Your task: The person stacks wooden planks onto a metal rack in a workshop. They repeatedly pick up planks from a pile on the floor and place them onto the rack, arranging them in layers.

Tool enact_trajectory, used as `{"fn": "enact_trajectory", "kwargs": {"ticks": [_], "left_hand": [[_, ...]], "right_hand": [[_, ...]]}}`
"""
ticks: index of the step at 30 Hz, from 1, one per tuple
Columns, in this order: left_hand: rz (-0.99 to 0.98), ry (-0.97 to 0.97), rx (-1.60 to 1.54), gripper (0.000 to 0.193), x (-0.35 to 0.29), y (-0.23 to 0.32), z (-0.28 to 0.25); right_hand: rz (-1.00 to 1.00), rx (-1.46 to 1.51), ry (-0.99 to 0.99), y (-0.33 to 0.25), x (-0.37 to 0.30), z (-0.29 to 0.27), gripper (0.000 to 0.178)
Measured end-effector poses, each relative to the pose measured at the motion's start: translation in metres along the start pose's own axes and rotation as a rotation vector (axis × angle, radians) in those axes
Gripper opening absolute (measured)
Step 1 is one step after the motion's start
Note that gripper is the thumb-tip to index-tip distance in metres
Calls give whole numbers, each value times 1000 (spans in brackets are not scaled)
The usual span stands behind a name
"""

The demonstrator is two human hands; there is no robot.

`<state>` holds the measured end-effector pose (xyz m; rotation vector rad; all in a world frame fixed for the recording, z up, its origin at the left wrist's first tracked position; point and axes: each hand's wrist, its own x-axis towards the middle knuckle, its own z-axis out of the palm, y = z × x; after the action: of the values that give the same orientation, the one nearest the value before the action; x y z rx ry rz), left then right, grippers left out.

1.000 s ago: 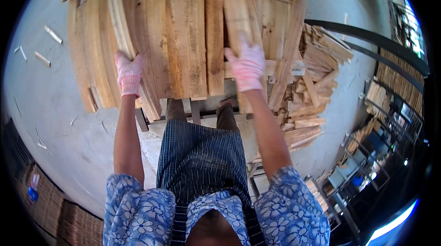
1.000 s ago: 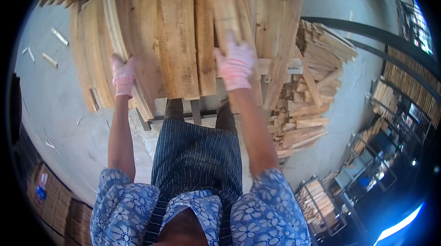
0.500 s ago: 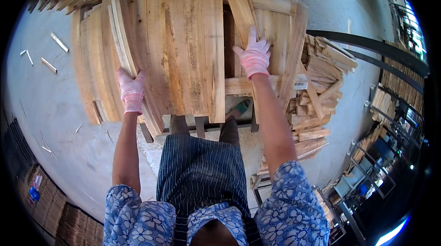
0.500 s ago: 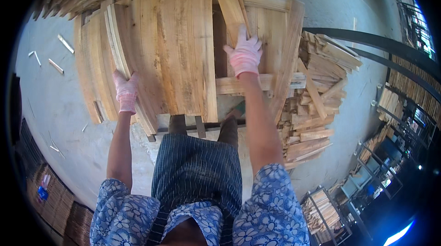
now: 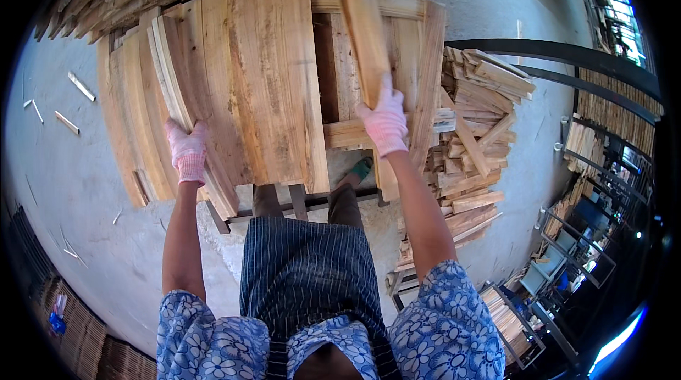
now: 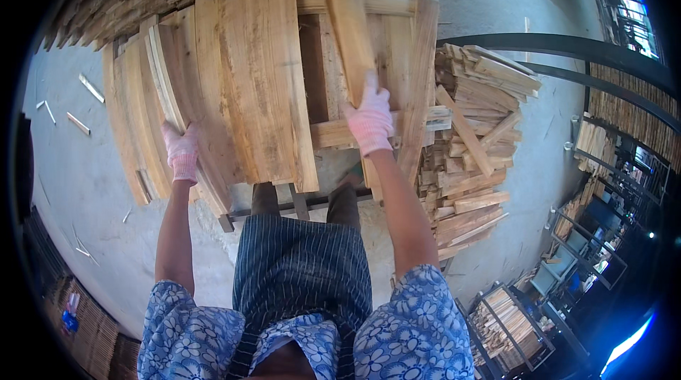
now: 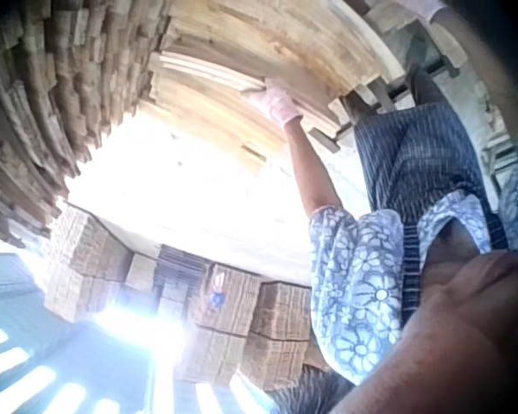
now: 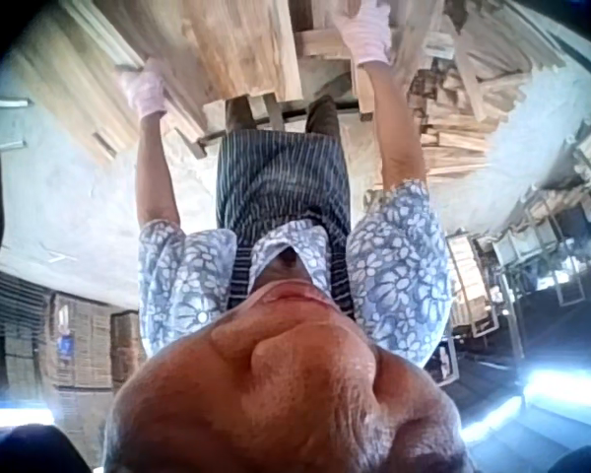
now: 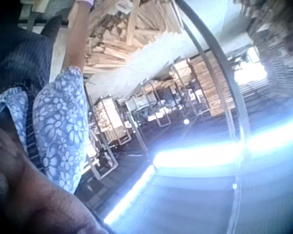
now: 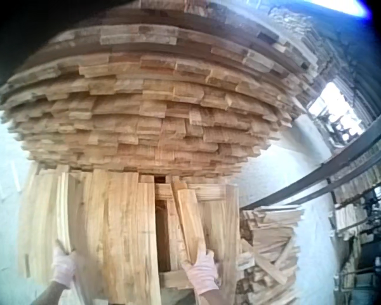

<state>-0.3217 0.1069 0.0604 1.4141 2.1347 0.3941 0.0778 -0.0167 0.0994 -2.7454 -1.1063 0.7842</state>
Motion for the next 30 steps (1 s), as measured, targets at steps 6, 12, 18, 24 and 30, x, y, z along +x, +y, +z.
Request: {"fn": "enact_trajectory", "kwargs": {"ticks": [6, 12, 18, 24, 30], "left_hand": [[-89, -137, -242, 54, 4, -33, -2], [-113, -213, -33, 64, -1, 30, -30], [-98, -211, -105, 72, 9, -7, -28], [-167, -481, -296, 87, 8, 9, -56], [-186, -787, -804, 104, -48, 21, -87]], "right_hand": [[13, -224, 242, 73, 7, -29, 94], [191, -438, 117, 37, -5, -36, 98], [-490, 356, -10, -76, -47, 33, 84], [-318, 846, -474, -211, -75, 95, 99], [-274, 1093, -600, -230, -110, 95, 82]]}}
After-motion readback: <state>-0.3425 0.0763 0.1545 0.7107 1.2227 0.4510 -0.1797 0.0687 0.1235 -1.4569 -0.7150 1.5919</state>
